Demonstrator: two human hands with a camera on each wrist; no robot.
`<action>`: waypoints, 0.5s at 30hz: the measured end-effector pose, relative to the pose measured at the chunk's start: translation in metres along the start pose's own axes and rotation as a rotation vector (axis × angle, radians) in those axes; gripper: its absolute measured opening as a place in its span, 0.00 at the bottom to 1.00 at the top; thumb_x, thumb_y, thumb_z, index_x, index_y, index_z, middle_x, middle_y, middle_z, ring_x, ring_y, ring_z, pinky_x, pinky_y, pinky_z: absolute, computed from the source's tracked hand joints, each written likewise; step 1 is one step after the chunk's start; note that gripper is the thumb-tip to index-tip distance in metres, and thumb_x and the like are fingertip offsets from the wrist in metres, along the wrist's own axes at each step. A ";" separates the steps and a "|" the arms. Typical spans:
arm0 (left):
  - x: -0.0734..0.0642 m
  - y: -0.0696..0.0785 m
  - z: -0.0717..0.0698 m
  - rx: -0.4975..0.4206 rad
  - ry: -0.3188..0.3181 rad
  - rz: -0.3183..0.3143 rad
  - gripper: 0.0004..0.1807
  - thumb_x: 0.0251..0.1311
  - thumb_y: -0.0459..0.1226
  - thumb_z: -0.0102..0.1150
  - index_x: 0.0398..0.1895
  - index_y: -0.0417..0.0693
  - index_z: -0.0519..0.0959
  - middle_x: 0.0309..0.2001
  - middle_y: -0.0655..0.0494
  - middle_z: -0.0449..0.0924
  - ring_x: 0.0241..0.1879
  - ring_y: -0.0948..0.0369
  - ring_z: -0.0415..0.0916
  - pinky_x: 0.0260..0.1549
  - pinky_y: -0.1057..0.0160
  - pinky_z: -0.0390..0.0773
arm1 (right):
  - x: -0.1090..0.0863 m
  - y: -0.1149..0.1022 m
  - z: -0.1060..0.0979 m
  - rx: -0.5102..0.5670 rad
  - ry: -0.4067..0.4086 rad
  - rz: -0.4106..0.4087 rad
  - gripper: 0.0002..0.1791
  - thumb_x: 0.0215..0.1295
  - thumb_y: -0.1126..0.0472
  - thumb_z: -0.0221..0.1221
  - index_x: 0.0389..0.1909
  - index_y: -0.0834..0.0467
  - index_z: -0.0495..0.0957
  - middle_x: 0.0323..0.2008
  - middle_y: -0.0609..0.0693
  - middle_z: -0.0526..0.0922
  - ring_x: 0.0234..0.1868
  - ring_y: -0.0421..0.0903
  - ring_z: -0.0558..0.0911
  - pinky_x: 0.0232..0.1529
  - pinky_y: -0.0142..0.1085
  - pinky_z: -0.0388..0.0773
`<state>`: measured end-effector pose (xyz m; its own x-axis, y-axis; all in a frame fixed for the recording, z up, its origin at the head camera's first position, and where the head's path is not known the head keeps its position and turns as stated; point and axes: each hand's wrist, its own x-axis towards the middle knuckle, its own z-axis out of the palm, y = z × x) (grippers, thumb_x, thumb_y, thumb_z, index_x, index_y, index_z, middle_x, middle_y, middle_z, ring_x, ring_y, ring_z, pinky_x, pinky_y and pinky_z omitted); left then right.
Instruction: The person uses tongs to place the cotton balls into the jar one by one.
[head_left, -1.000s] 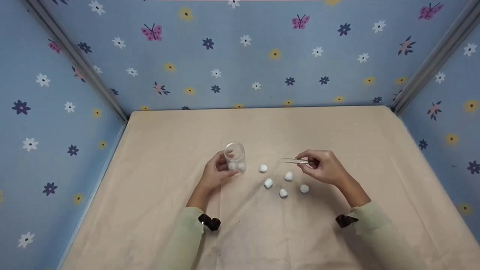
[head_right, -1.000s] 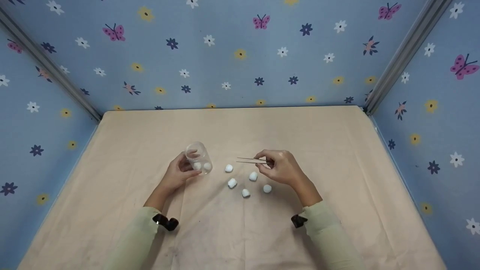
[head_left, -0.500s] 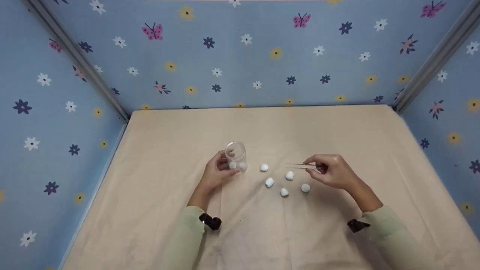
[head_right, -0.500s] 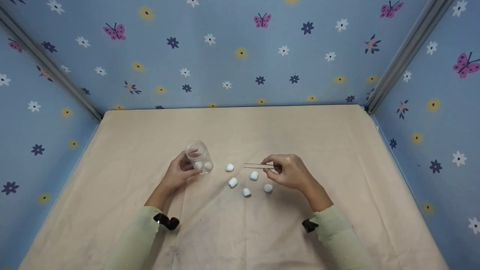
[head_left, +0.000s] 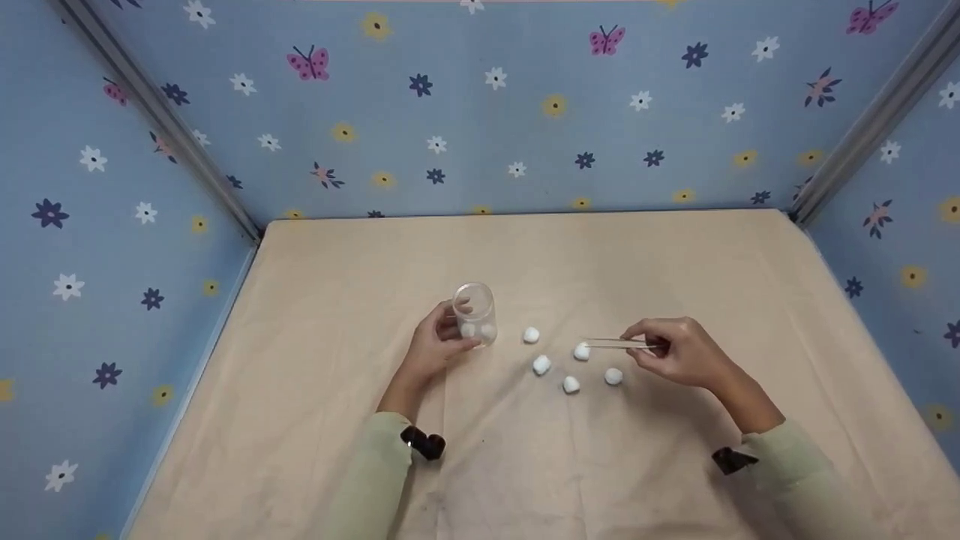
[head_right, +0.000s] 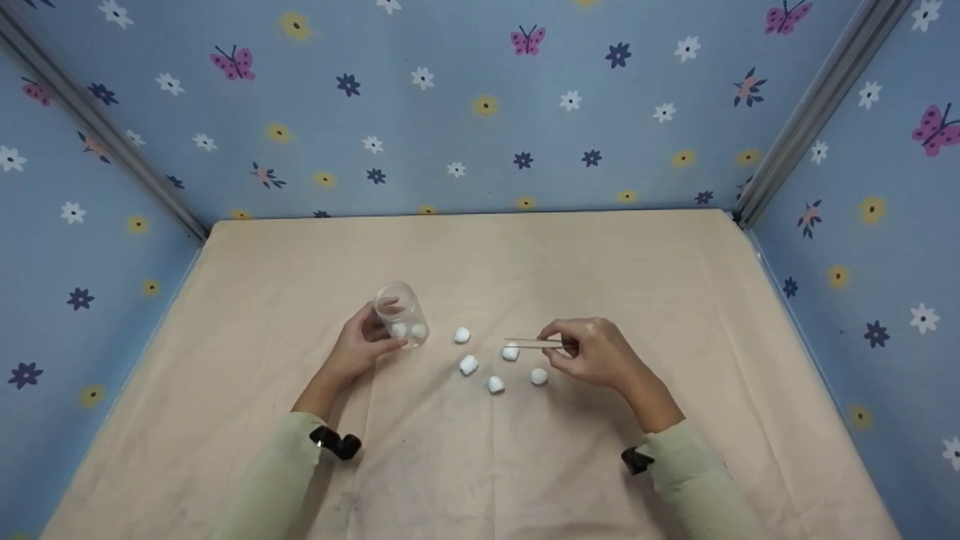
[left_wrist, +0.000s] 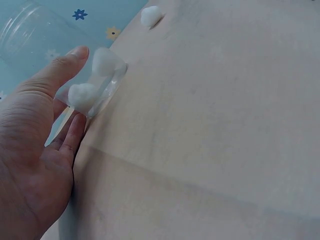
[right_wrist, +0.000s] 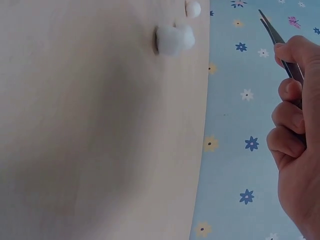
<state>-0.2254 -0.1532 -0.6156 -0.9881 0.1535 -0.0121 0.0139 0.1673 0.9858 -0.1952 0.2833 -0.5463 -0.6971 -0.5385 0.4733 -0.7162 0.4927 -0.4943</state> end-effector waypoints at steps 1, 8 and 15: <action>0.000 0.000 0.000 -0.005 -0.001 0.000 0.40 0.64 0.24 0.78 0.79 0.45 0.75 0.72 0.39 0.81 0.69 0.41 0.85 0.69 0.50 0.87 | -0.001 0.000 -0.001 -0.001 0.000 -0.001 0.14 0.59 0.74 0.75 0.42 0.55 0.91 0.20 0.43 0.75 0.25 0.26 0.65 0.27 0.23 0.64; 0.000 -0.001 0.001 -0.002 0.001 0.000 0.40 0.64 0.24 0.78 0.80 0.47 0.75 0.72 0.41 0.81 0.69 0.43 0.86 0.68 0.53 0.88 | -0.007 -0.001 -0.009 -0.009 -0.005 -0.033 0.13 0.58 0.75 0.76 0.42 0.58 0.91 0.20 0.42 0.74 0.25 0.26 0.64 0.27 0.21 0.64; 0.000 0.001 0.002 -0.030 0.003 -0.024 0.40 0.65 0.24 0.77 0.80 0.47 0.75 0.72 0.40 0.81 0.69 0.42 0.86 0.65 0.56 0.89 | -0.014 0.002 -0.014 -0.017 -0.035 -0.023 0.14 0.58 0.74 0.76 0.41 0.56 0.91 0.19 0.42 0.74 0.25 0.25 0.63 0.27 0.21 0.63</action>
<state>-0.2250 -0.1510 -0.6149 -0.9886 0.1467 -0.0350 -0.0140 0.1417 0.9898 -0.1869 0.3011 -0.5438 -0.6790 -0.5735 0.4583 -0.7328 0.4914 -0.4707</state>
